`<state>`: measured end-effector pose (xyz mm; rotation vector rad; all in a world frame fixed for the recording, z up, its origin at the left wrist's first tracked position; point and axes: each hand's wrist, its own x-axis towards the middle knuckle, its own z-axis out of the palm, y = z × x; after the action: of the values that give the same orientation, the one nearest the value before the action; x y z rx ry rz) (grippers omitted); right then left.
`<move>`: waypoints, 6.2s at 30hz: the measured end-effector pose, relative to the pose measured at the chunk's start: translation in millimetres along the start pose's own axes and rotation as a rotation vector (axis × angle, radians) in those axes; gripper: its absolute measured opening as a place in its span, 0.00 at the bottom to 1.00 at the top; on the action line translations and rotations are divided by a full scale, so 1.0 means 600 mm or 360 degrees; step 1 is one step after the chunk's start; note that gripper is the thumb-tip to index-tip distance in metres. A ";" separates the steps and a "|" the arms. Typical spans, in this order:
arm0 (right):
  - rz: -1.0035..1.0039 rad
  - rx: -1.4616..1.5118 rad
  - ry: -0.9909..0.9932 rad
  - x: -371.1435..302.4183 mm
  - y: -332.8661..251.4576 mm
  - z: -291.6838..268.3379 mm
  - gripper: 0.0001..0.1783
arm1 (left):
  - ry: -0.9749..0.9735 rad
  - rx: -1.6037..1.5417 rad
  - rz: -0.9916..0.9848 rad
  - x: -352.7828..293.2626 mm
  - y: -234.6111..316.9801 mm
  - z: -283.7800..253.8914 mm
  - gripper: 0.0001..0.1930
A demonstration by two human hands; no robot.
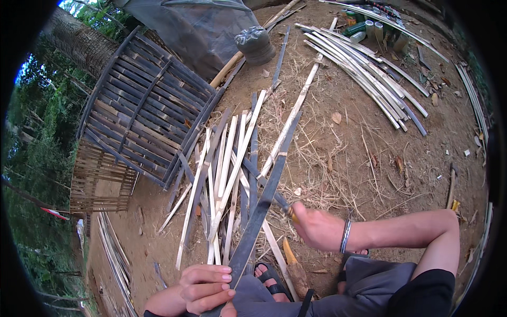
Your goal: The person uses a knife to shave thin layers off a strip of wood, rotating the piece to work on different edges and surfaces.
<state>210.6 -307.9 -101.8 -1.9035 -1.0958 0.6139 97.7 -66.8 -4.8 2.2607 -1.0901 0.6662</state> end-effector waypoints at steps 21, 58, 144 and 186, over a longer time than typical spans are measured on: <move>-0.0185 0.0167 0.0026 -0.019 0.024 0.042 0.10 | 0.1234 -0.0195 0.0195 0.031 0.103 -0.002 0.32; 0.0284 0.0161 -0.0046 0.114 0.132 0.073 0.11 | 0.0523 -0.1554 -0.0077 0.032 0.089 -0.125 0.16; 0.1068 0.0194 0.0621 -0.096 0.320 0.134 0.14 | 0.1064 -0.1769 -0.0474 0.060 0.000 -0.021 0.23; 0.0451 -0.0093 0.0717 -0.094 0.221 0.177 0.21 | 0.1012 -0.1675 -0.0578 0.067 0.000 -0.035 0.25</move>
<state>164.9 -347.9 -270.1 -2.1302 -0.5678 0.2799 115.9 -74.9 35.8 1.1524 -0.4816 0.4365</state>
